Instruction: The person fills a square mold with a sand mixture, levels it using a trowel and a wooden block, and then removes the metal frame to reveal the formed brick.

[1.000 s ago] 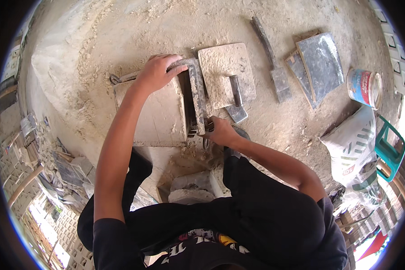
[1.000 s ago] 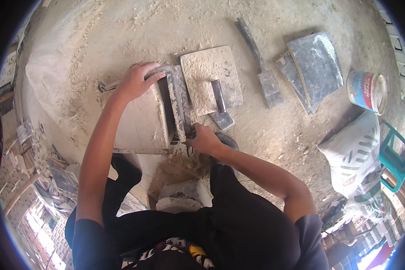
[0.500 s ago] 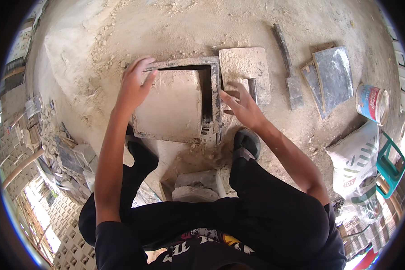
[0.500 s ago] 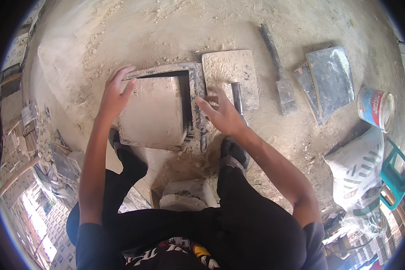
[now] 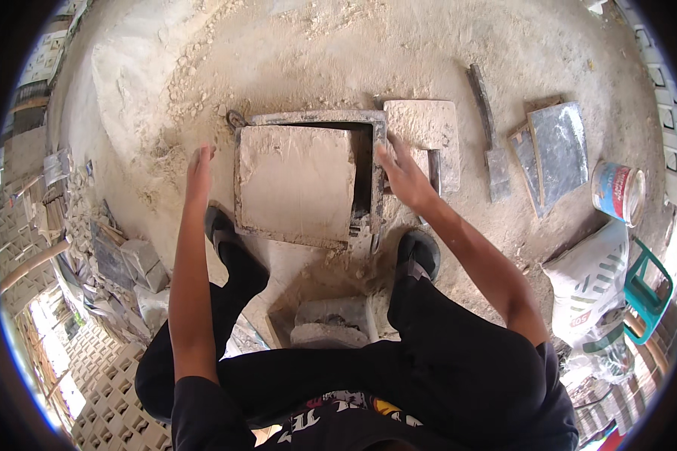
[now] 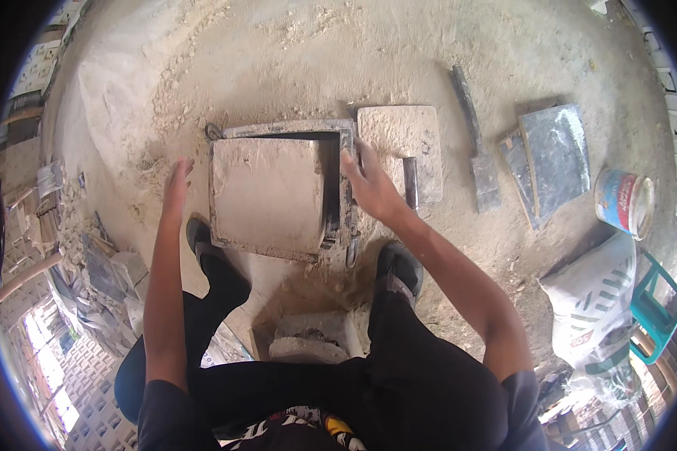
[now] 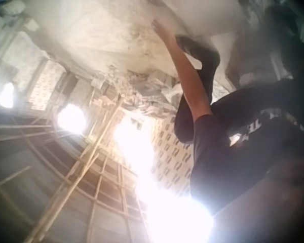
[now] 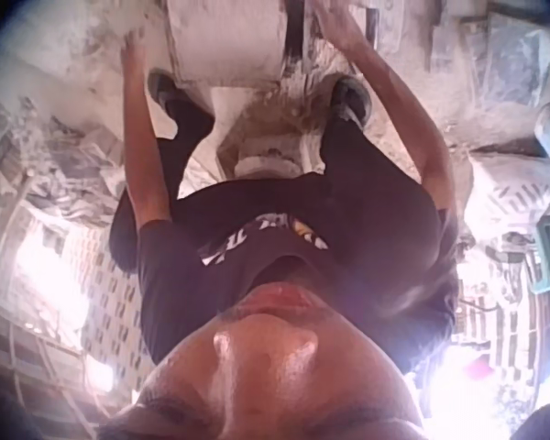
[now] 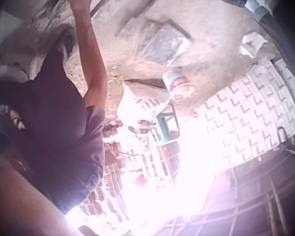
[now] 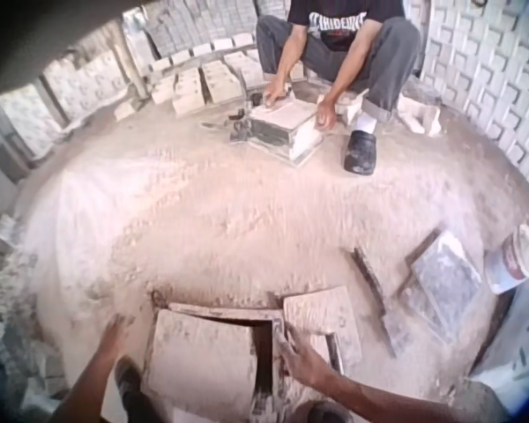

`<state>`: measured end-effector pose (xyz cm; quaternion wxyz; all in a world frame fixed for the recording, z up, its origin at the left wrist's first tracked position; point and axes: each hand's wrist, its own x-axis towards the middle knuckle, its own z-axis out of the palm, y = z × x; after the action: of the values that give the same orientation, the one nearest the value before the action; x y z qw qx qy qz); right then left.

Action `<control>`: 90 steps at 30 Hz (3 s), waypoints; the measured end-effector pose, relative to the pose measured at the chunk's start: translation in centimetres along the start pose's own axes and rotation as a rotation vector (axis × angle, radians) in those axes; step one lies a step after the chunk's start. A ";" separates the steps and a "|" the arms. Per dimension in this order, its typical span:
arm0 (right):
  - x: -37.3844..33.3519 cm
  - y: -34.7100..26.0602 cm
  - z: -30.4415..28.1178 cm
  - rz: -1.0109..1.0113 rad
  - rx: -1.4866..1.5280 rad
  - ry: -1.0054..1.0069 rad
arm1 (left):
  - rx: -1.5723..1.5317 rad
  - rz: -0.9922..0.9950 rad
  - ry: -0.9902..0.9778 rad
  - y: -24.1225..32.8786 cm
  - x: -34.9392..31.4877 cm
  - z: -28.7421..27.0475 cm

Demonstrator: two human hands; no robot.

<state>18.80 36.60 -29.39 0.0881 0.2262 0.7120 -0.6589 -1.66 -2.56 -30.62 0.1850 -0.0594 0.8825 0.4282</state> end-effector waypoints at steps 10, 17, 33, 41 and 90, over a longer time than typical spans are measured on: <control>-3.5 -1.3 0.6 0.009 -0.297 -0.043 | 0.152 0.453 -0.195 9.6 1.1 7.1; -2.2 -2.4 0.4 0.097 -0.249 -0.072 | 0.413 0.277 -0.410 14.0 0.7 8.6; -1.8 -1.9 2.1 0.009 -0.215 0.120 | 0.376 0.475 -0.547 18.3 2.4 10.2; -3.8 -1.8 3.3 0.175 -0.254 -0.009 | 0.271 0.407 -0.583 15.0 1.4 9.5; -4.9 1.4 -1.4 -0.062 -0.113 -0.375 | 0.791 1.043 -0.566 18.5 -7.3 19.5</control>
<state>24.01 37.05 -28.42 0.2115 0.0719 0.7257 -0.6508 5.59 23.83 -25.34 0.1858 0.5558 0.8031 0.1076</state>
